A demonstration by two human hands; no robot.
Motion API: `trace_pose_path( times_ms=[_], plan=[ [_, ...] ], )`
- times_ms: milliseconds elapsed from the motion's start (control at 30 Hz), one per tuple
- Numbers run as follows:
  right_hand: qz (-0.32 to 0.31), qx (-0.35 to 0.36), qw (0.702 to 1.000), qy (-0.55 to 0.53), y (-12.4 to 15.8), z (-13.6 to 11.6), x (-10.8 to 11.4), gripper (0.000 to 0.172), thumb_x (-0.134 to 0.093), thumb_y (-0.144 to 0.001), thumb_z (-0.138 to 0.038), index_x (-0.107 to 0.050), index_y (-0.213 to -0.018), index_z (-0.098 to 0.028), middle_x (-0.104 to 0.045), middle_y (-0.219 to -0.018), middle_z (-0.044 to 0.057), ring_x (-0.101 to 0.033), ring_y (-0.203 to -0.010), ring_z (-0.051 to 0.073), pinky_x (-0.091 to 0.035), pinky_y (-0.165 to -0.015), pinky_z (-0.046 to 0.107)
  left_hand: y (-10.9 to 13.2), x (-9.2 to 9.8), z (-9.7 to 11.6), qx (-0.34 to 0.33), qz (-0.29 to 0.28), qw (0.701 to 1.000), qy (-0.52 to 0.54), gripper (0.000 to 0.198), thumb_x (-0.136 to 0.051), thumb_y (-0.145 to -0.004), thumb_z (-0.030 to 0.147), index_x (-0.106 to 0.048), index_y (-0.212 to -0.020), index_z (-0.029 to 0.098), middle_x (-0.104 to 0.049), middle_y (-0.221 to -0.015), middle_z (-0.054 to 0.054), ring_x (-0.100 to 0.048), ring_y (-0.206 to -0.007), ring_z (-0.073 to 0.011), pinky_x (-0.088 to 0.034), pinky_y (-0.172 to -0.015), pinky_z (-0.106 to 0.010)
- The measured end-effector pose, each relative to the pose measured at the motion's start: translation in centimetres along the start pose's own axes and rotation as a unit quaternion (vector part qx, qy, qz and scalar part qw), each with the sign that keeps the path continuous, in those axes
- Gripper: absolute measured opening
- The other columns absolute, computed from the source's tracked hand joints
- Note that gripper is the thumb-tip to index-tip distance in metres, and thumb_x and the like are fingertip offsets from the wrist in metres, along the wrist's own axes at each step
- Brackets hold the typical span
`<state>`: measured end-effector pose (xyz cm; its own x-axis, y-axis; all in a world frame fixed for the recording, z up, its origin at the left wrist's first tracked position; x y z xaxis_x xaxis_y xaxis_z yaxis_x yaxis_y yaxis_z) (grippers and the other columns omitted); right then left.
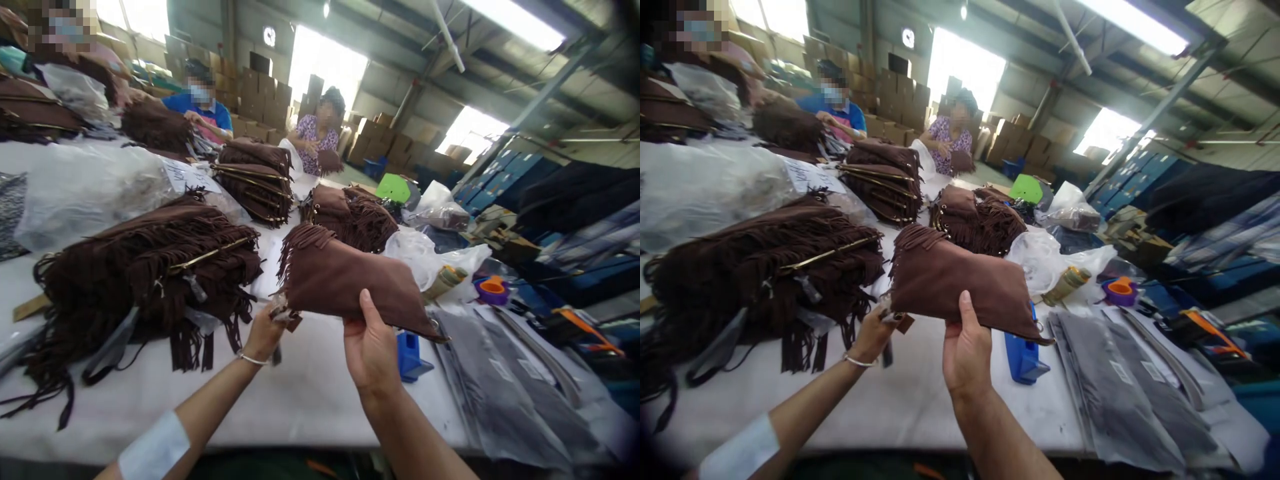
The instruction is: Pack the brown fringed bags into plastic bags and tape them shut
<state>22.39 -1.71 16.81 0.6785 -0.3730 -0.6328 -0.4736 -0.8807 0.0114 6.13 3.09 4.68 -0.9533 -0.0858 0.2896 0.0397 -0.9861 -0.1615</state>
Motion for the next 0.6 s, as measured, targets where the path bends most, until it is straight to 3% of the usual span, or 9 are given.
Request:
trace_pose_path(
  times_ms=[100,200,267,300,333,400,467,533,600],
  plan=[
    [0.008,0.004,1.000,-0.010,0.6,0.4,1.2,0.046,-0.069,-0.078,-0.027,-0.055,-0.123,-0.029,-0.059,-0.127,-0.002,-0.056,-0.115,0.018,-0.046,-0.101,0.039,0.2,5.3,0.4,-0.031,-0.018,0.996,-0.084,0.047,-0.063,-0.073,0.041,-0.059,-0.116,0.022,-0.067,-0.107,-0.006,-0.061,-0.099,-0.0273,-0.046,-0.089,-0.037],
    [0.034,-0.077,0.996,-0.020,2.5,4.0,5.3,0.048,-0.068,-0.080,-0.034,-0.053,-0.125,-0.029,-0.058,-0.128,0.000,-0.055,-0.116,0.019,-0.046,-0.101,0.039,2.0,9.7,0.0,-0.049,-0.083,0.943,-0.319,0.053,-0.065,-0.072,0.028,-0.055,-0.124,0.027,-0.065,-0.108,-0.005,-0.061,-0.097,-0.0267,-0.047,-0.086,-0.036],
    [0.049,-0.234,0.971,-0.011,4.7,8.0,8.9,0.048,-0.067,-0.080,-0.042,-0.054,-0.123,-0.023,-0.062,-0.123,0.006,-0.058,-0.113,0.021,-0.048,-0.097,0.039,3.4,10.7,-1.1,-0.031,-0.151,0.883,-0.443,0.051,-0.062,-0.073,0.019,-0.055,-0.123,0.024,-0.065,-0.103,-0.008,-0.062,-0.093,-0.0272,-0.048,-0.082,-0.036],
    [0.047,-0.332,0.942,0.010,6.1,9.8,10.6,0.049,-0.066,-0.080,-0.045,-0.055,-0.120,-0.018,-0.064,-0.118,0.010,-0.060,-0.109,0.023,-0.049,-0.094,0.039,4.1,10.7,-1.9,-0.020,-0.188,0.855,-0.483,0.047,-0.059,-0.074,0.015,-0.057,-0.121,0.021,-0.066,-0.099,-0.010,-0.062,-0.092,-0.0275,-0.048,-0.080,-0.036],
    [0.028,-0.418,0.907,0.038,7.5,11.3,12.0,0.050,-0.065,-0.080,-0.047,-0.056,-0.117,-0.014,-0.066,-0.114,0.014,-0.062,-0.106,0.024,-0.050,-0.092,0.038,4.9,10.4,-2.6,-0.011,-0.222,0.830,-0.512,0.042,-0.056,-0.075,0.012,-0.059,-0.117,0.018,-0.066,-0.095,-0.011,-0.062,-0.090,-0.0278,-0.048,-0.078,-0.036],
    [-0.061,-0.505,0.854,0.107,9.6,12.5,13.6,0.049,-0.060,-0.083,-0.049,-0.057,-0.112,-0.009,-0.067,-0.107,0.018,-0.065,-0.099,0.026,-0.051,-0.088,0.040,6.1,9.7,-4.1,-0.001,-0.265,0.799,-0.540,0.037,-0.049,-0.080,0.008,-0.060,-0.114,0.014,-0.066,-0.092,-0.013,-0.061,-0.091,-0.0279,-0.047,-0.079,-0.036],
    [-0.195,-0.456,0.845,0.200,9.9,11.7,13.8,0.043,-0.053,-0.088,-0.048,-0.060,-0.108,-0.010,-0.068,-0.105,0.017,-0.067,-0.093,0.026,-0.051,-0.086,0.043,6.8,9.5,-5.0,-0.007,-0.261,0.793,-0.551,0.041,-0.046,-0.082,0.008,-0.055,-0.122,0.012,-0.065,-0.096,-0.015,-0.059,-0.096,-0.0279,-0.046,-0.083,-0.037],
    [-0.336,-0.294,0.828,0.339,8.6,10.3,13.3,0.035,-0.050,-0.091,-0.042,-0.062,-0.110,-0.015,-0.066,-0.112,0.014,-0.063,-0.102,0.027,-0.046,-0.094,0.046,7.2,10.1,-5.5,-0.027,-0.233,0.793,-0.563,0.049,-0.047,-0.084,0.012,-0.045,-0.133,0.012,-0.063,-0.102,-0.015,-0.057,-0.099,-0.0285,-0.044,-0.086,-0.038],
    [-0.440,-0.090,0.754,0.480,6.8,9.5,13.1,0.033,-0.054,-0.089,-0.030,-0.059,-0.121,-0.021,-0.056,-0.129,0.010,-0.048,-0.124,0.028,-0.033,-0.106,0.049,7.6,11.1,-5.8,-0.049,-0.196,0.795,-0.572,0.056,-0.048,-0.083,0.013,-0.037,-0.139,0.013,-0.061,-0.111,-0.015,-0.056,-0.102,-0.0288,-0.043,-0.088,-0.039]
  ],
)
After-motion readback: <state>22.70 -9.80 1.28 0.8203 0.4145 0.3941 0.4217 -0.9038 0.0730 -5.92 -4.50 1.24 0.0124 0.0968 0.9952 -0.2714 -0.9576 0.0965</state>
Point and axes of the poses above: each hand's wrist, its own y-axis away from the middle knuckle, its own x-axis out of the back of the hand, z = x × y, the point moved 3 cm from there along -y, towards the middle knuckle
